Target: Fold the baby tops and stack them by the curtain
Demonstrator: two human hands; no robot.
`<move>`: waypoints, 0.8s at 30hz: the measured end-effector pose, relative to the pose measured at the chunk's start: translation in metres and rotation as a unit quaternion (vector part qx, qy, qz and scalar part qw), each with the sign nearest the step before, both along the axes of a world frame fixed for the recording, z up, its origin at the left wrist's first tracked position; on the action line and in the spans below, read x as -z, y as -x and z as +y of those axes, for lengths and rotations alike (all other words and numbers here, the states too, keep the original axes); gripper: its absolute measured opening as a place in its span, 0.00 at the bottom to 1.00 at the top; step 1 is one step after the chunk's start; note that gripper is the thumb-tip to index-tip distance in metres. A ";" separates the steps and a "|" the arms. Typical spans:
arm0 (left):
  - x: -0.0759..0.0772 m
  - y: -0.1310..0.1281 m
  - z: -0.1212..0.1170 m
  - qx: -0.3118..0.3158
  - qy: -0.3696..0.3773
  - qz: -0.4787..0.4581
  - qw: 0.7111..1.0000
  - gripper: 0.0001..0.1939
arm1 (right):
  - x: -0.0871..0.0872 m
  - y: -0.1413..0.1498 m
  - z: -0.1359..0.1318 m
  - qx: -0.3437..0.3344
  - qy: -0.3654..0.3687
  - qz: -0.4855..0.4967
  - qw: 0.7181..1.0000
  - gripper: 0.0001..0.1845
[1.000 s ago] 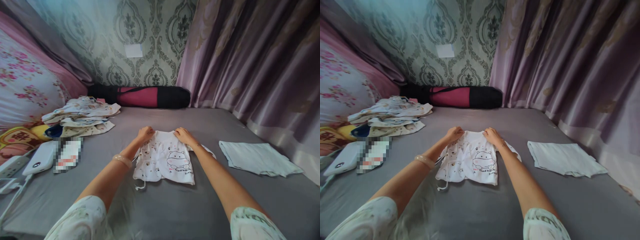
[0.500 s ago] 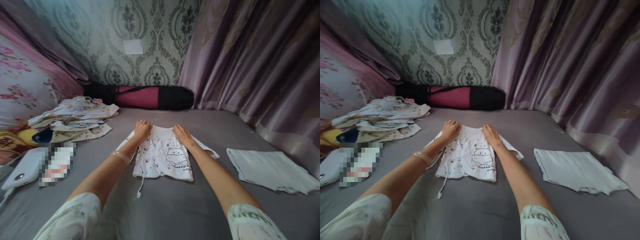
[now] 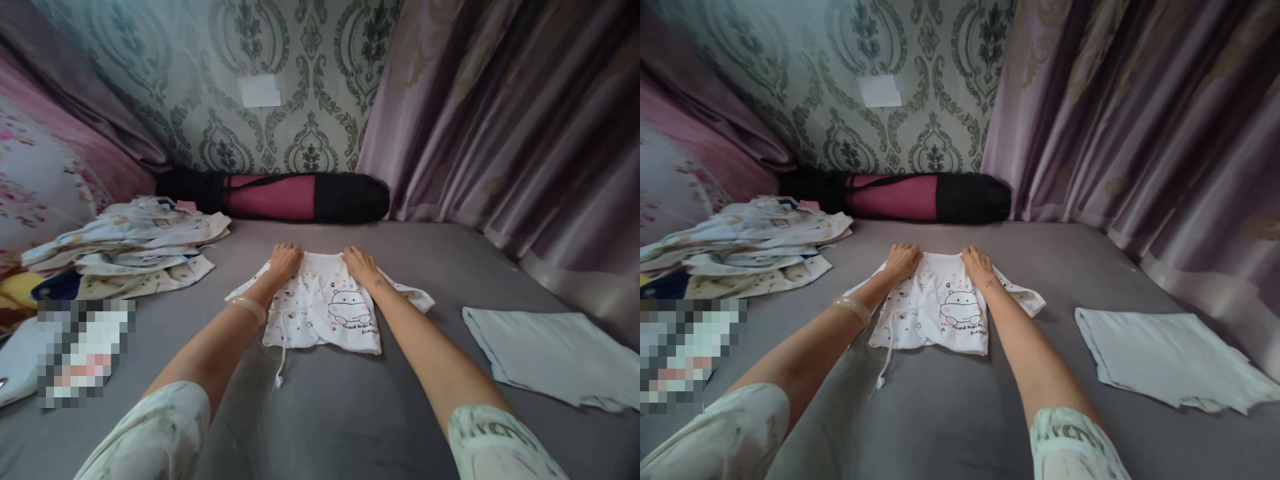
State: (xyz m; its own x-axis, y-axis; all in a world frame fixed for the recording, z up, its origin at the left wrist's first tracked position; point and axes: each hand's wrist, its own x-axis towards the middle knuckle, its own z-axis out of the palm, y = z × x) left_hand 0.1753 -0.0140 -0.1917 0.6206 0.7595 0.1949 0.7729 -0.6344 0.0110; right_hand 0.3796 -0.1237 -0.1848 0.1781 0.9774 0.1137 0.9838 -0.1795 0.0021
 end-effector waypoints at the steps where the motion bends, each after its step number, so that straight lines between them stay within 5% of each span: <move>1: -0.002 0.001 0.000 -0.012 0.022 -0.001 1.000 0.18 | -0.002 -0.002 -0.001 -0.004 0.003 0.014 1.000 0.15; 5: -0.015 0.022 0.003 -0.072 0.105 -0.038 0.991 0.27 | -0.019 -0.026 -0.015 -0.003 -0.017 0.098 0.995 0.17; 8: -0.022 0.061 0.008 -0.134 0.152 -0.076 0.976 0.31 | -0.033 -0.052 -0.042 0.034 -0.022 0.159 0.986 0.19; 16: -0.024 0.172 -0.026 -0.171 0.202 -0.116 0.957 0.19 | -0.039 -0.085 -0.135 0.085 0.046 0.277 0.956 0.22; 24: -0.020 0.169 -0.059 -0.238 0.275 -0.214 0.907 0.17 | -0.005 -0.086 -0.145 0.156 -0.014 0.286 0.945 0.19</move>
State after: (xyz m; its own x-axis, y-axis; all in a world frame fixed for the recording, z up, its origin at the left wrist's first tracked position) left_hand 0.0063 -0.0730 -0.1712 0.1532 0.9769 -0.1493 0.8083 -0.0370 0.5876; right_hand 0.4652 -0.2684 -0.1800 0.4982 0.8648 -0.0627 0.7216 -0.4536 -0.5230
